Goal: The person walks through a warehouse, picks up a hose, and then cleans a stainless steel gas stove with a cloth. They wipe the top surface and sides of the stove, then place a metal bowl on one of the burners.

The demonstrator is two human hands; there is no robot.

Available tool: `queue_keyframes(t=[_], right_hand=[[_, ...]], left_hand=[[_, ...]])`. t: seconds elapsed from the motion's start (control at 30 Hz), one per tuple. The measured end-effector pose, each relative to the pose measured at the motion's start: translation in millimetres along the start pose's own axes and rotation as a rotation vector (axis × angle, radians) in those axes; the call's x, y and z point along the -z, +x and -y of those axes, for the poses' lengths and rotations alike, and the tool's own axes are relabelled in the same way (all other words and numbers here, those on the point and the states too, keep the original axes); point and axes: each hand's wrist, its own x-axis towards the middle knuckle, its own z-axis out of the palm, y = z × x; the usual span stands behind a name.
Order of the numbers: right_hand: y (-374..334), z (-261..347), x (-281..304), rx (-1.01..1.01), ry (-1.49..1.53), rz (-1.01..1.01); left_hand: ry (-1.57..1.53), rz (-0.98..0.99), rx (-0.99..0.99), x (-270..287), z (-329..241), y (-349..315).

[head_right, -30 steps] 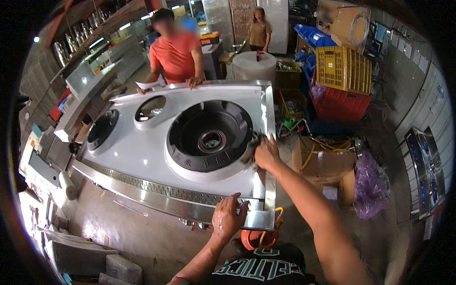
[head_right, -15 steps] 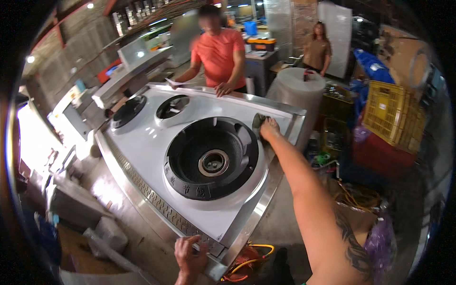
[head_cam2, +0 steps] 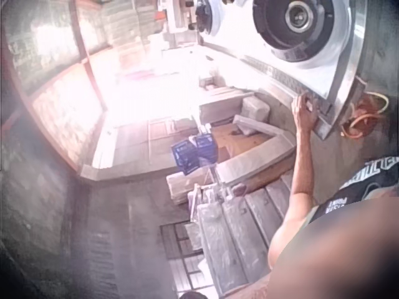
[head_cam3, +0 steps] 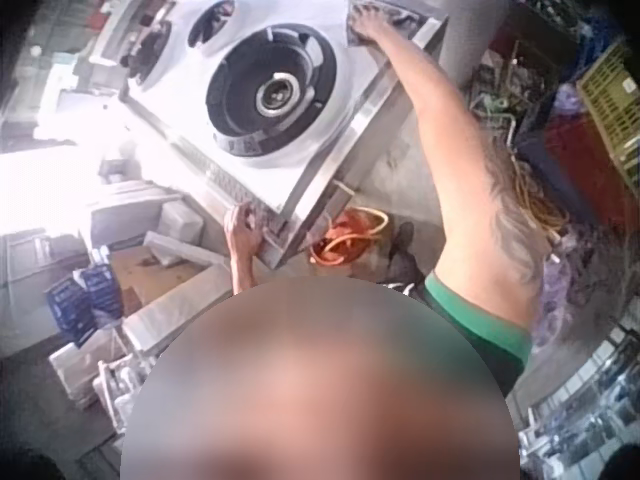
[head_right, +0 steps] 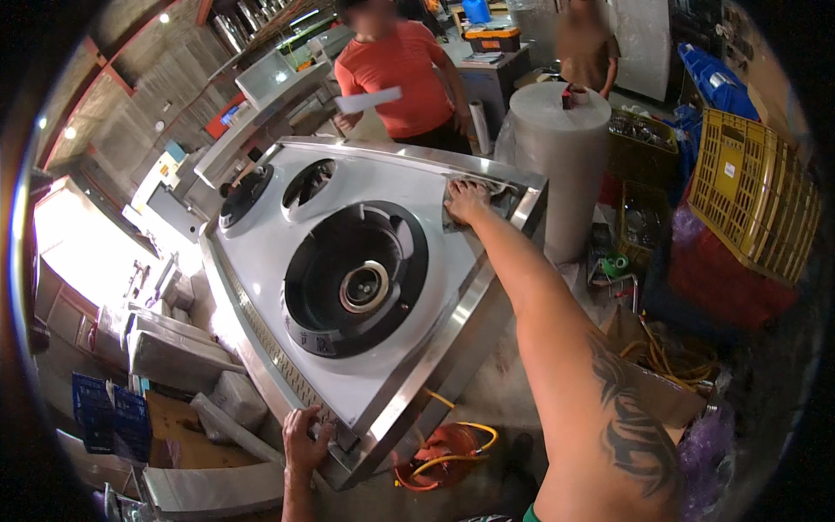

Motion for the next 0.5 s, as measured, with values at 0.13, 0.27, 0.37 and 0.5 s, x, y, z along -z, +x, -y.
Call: queue_keyframes(t=[0.13, 0.27, 0.37, 0.5], right_hand=[[-39.1, -13.2, 7.7, -0.120, 0.058, 0.077], [-85.5, -0.4, 12.3, -0.276, -0.089, 0.153], [-132.2, 53.8, 10.2, -0.199, -0.206, 0.309], [-211.9, 100.3, 32.7, 0.167, -0.276, 0.408]], left_hand=[[-0.021, -0.019, -0.017, -1.9, 1.3, -2.6], [-0.005, -0.060, -0.014, -4.7, 4.3, -6.6], [0.050, -0.242, -0.044, -7.3, -2.6, -15.1], [-0.125, -0.479, -0.017, -15.4, -32.8, -42.5]])
